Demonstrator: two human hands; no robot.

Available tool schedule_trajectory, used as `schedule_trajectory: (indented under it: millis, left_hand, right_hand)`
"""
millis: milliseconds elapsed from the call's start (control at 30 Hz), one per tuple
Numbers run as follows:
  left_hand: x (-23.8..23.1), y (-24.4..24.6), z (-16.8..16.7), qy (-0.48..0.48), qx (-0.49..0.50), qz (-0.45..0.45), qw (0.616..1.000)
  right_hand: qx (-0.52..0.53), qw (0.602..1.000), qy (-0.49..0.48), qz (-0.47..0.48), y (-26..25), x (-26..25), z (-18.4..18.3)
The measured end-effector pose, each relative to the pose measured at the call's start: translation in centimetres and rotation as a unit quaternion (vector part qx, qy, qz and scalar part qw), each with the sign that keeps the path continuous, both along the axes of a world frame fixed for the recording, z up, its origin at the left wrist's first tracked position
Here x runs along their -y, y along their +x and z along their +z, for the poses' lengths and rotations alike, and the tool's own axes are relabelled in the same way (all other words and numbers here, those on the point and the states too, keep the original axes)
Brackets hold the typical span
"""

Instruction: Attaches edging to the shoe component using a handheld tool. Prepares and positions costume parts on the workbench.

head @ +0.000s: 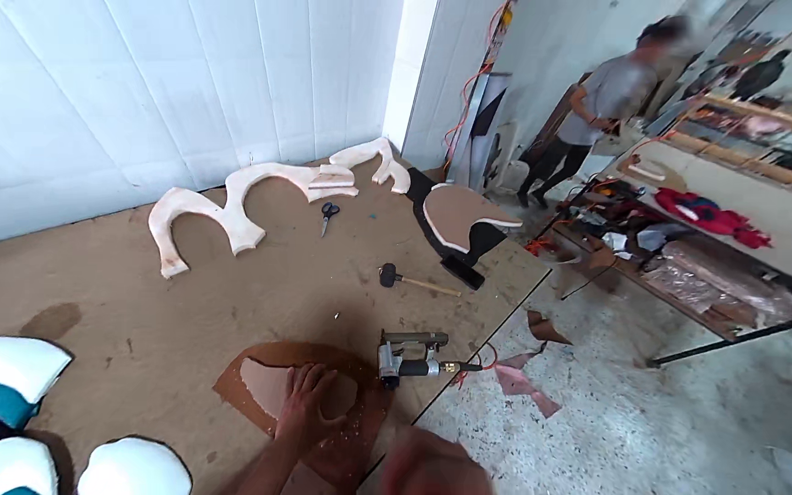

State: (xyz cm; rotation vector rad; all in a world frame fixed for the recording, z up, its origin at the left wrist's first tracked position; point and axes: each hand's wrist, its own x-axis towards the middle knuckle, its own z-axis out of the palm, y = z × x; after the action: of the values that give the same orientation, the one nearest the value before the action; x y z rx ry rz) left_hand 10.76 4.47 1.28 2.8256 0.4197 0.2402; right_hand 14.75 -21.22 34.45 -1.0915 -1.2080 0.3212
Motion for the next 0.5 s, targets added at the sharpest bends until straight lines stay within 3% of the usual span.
schedule_trajectory:
  millis: [133, 233, 300, 367, 433, 500]
  left_hand:
    - [0.3, 0.3, -1.4, 0.029, 0.027, 0.01, 0.999]
    - [0.6, 0.3, -1.5, 0.034, 0.03, 0.015, 0.999]
    - [0.5, 0.5, -1.6, 0.034, 0.024, 0.014, 0.999]
    - [0.1, 0.3, -2.2, 0.03, 0.024, 0.01, 0.999]
    - [-0.3, -0.9, -2.6, 0.023, 0.047, 0.007, 0.999]
    - [0.6, -1.3, -0.9, -0.003, 0.067, -0.011, 0.998]
  right_hand:
    - [-0.106, 0.973, -0.19, -0.073, 2.9, -0.6, -13.7]
    - [-0.164, 0.878, -0.392, -0.222, 4.9, -0.2, -23.1]
    - [-0.111, 0.815, -0.485, -0.295, 6.3, 0.3, -28.4]
    - [-0.056, 0.781, -0.528, -0.328, 6.9, 0.3, -31.3]
    - [-0.029, 0.773, -0.544, -0.326, 5.7, -0.5, -31.1]
    - [-0.02, 0.778, -0.535, -0.328, 4.0, -0.9, -29.9]
